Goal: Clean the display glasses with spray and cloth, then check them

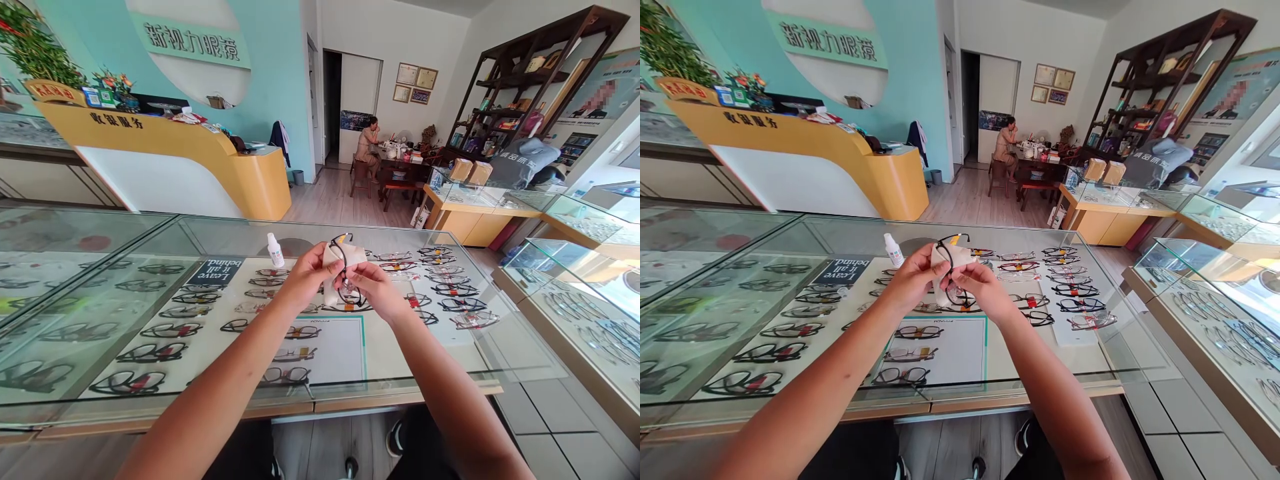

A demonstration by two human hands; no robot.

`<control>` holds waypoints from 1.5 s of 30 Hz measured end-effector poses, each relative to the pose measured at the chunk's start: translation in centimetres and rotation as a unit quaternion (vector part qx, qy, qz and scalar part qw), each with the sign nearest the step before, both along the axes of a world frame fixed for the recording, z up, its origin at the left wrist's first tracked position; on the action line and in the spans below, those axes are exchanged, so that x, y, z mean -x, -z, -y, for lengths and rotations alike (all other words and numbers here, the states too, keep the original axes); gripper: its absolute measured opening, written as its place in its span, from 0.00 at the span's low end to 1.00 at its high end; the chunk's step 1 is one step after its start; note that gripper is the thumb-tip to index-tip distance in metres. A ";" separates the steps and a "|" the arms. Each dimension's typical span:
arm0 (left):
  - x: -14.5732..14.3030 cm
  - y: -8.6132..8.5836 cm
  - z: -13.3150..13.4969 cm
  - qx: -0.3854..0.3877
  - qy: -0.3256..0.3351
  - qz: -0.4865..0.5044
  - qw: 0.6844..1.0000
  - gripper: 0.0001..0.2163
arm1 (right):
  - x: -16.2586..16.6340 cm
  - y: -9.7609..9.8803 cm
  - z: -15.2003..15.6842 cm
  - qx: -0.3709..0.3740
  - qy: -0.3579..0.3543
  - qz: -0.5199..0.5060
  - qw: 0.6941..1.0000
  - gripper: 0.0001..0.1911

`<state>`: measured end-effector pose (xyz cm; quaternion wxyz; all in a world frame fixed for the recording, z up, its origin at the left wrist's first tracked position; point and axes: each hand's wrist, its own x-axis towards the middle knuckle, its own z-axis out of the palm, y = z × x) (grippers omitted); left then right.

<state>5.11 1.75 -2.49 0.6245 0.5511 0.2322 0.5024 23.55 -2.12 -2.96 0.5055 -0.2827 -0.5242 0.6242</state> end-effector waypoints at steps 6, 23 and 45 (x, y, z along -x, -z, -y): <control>-0.3 1.0 -0.2 0.022 -0.067 0.003 0.998 0.26 | 0.8 0.2 0.1 -0.006 -0.010 0.014 1.000 0.24; -0.3 0.9 -0.3 0.070 -0.067 0.005 0.995 0.27 | 0.8 0.3 0.1 0.007 -0.009 0.015 1.000 0.22; 0.2 0.0 -0.3 0.054 0.033 0.016 0.998 0.23 | 0.2 0.2 0.1 0.034 0.014 -0.033 0.999 0.19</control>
